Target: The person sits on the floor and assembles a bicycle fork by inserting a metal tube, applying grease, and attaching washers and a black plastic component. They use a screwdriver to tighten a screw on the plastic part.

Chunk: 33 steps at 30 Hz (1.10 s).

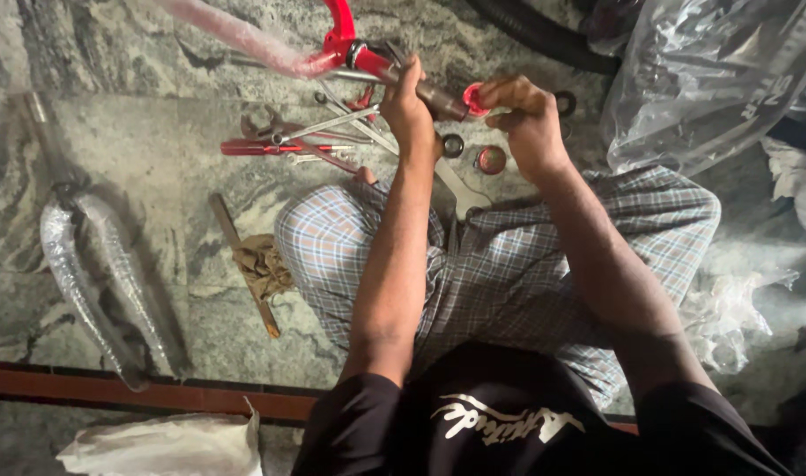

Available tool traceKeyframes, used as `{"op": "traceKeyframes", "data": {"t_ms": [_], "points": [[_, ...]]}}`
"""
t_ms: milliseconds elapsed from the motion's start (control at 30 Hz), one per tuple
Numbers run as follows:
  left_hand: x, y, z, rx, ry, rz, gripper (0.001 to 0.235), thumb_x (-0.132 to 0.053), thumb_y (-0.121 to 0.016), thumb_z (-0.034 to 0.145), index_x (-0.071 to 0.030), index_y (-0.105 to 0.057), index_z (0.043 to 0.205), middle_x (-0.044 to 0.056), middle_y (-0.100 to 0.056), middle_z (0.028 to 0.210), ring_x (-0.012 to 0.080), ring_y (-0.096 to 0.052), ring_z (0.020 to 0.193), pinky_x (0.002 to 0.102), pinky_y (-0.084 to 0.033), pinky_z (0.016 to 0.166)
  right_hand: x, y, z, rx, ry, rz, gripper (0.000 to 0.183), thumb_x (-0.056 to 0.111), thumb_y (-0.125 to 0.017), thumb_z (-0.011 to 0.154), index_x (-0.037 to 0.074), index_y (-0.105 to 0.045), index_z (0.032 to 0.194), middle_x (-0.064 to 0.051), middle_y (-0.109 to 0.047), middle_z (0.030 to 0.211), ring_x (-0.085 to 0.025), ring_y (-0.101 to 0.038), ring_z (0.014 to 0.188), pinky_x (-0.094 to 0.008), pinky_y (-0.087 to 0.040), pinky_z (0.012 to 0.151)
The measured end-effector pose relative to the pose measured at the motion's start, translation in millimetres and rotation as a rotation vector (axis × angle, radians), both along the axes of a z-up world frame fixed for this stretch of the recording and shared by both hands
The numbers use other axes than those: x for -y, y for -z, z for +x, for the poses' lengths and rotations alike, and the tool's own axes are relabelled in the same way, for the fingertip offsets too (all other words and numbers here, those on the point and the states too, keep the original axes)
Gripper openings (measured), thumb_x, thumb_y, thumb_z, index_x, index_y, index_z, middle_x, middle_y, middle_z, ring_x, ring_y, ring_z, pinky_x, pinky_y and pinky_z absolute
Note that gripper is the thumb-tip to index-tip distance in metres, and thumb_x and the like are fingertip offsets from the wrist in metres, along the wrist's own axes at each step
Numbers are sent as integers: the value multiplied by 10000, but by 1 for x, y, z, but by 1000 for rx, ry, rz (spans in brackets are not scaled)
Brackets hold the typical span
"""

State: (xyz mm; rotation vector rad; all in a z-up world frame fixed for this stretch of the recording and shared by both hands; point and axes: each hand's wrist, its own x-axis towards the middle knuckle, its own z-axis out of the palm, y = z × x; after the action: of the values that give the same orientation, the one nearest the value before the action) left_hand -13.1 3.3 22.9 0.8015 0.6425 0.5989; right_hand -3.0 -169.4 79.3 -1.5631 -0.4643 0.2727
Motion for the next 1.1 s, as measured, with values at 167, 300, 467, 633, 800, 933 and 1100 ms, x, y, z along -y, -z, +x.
{"op": "traceKeyframes", "data": {"t_ms": [167, 300, 467, 633, 800, 933, 1100], "points": [[-18, -23, -5, -10, 57, -107, 227, -281, -747, 880, -73, -682, 945, 13, -626, 796, 112, -563, 510, 281, -385, 377, 28, 37, -4, 83, 135, -140, 342, -190, -549, 817, -17, -706, 1068, -98, -676, 1126, -185, -670, 1044, -304, -572, 883], [-70, -32, 8, -67, -65, -76, 277, -314, -730, 882, -62, -625, 835, 33, -588, 646, 151, -547, 413, 302, -382, 342, 53, 53, -7, -146, 171, -44, 275, -161, -594, 868, -10, -696, 1074, -83, -704, 1055, -145, -667, 965, -283, -568, 835], [-170, -27, 15, -160, -120, 73, 309, -301, -683, 873, -11, -626, 785, 86, -602, 578, 204, -604, 401, 334, -391, 329, 57, 52, 0, -184, 184, 58, 284, -146, -546, 903, -17, -682, 1115, -87, -726, 1020, -147, -681, 884, -279, -574, 791], [-251, -6, 6, -370, 96, 71, 305, -335, -590, 878, -56, -622, 758, 105, -634, 571, 217, -684, 435, 322, -389, 319, 46, 50, -3, -195, 159, 18, 220, -89, -564, 986, -18, -663, 1169, -79, -726, 1056, -131, -675, 888, -260, -565, 779], [-319, 41, -45, -450, 146, 432, 215, -213, -766, 807, -45, -633, 793, 43, -587, 636, 209, -579, 501, 379, -402, 407, 53, 51, 4, -117, 55, 112, 141, -32, -591, 1062, -26, -647, 1191, -95, -704, 1100, -154, -651, 921, -276, -535, 786], [-355, 64, -122, -587, 28, 942, 317, -294, -832, 817, -10, -700, 863, 83, -725, 723, 266, -665, 653, 410, -498, 582, 58, 59, 17, -396, 143, 231, 290, 216, -523, 1020, 0, -657, 1159, -81, -697, 948, -151, -641, 773, -247, -498, 652], [-365, 60, -215, -934, 41, 1098, 339, -351, -811, 811, -16, -759, 802, 177, -739, 801, 358, -718, 752, 455, -542, 696, 62, 76, 22, -186, 56, 72, 144, 67, -639, 1179, -34, -625, 1281, -107, -701, 981, -159, -627, 783, -263, -493, 685]]}}
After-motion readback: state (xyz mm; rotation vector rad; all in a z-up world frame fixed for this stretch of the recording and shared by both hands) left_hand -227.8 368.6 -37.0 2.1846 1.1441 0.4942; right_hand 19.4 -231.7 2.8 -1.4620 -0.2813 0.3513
